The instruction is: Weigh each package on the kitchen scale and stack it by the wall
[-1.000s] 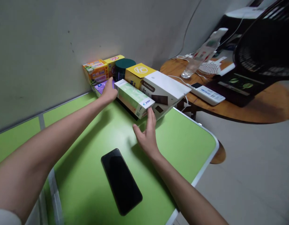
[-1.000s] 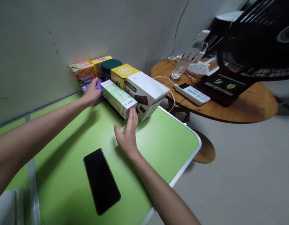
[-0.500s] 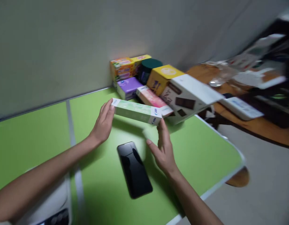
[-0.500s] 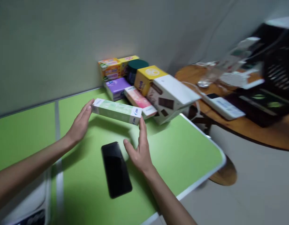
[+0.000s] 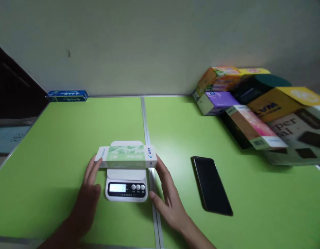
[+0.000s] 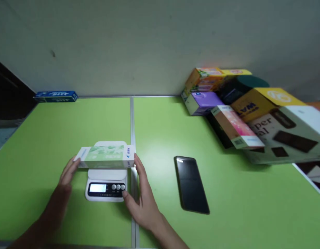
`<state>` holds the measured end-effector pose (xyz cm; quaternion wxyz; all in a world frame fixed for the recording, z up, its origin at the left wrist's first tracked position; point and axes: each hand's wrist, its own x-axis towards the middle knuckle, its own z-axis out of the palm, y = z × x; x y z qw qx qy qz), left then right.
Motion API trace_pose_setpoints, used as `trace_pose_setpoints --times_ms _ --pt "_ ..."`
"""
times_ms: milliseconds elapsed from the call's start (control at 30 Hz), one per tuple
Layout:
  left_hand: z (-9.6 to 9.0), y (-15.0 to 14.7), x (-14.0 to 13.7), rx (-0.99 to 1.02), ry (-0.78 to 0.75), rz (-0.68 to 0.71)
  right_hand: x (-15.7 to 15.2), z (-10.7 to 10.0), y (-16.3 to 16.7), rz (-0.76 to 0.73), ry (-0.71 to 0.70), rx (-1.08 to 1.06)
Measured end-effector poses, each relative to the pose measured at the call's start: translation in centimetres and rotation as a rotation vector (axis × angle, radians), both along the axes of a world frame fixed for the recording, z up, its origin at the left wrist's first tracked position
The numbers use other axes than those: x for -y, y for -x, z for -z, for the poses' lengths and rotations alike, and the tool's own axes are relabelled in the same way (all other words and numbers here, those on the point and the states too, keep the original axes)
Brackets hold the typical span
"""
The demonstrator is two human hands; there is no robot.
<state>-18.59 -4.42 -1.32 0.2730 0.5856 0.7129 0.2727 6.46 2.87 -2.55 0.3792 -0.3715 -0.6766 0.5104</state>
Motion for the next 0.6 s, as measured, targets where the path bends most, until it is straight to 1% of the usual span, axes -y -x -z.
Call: trace_pose_setpoints --times_ms 67,100,167,233,333,400,500,600 --pt "0.4 -1.4 0.9 0.04 -0.186 -0.079 0.2 1.5 0.8 0.077 0.08 -0.066" --pt "0.6 -2.0 1.1 0.063 -0.251 -0.09 0.3 2.1 0.9 0.113 0.119 -0.096" --pt "0.9 -2.4 1.4 0.109 -0.293 -0.072 0.5 2.6 0.5 0.166 0.184 -0.137" --pt "1.4 -1.9 1.6 0.149 -0.322 -0.09 0.9 2.5 -0.4 0.213 0.218 -0.145" --pt "1.9 -0.3 2.3 0.18 -0.341 -0.136 1.5 1.6 -2.0 0.279 0.23 -0.132" --pt "1.9 0.8 2.9 0.184 -0.324 -0.172 1.8 0.8 -2.8 0.301 0.248 -0.13" --pt "1.2 2.1 4.0 0.192 -0.269 -0.179 2.2 -0.5 -3.2 0.298 0.289 -0.114" --pt "0.4 2.8 4.7 0.196 -0.222 -0.171 2.4 -1.7 -2.6 0.279 0.307 -0.078"
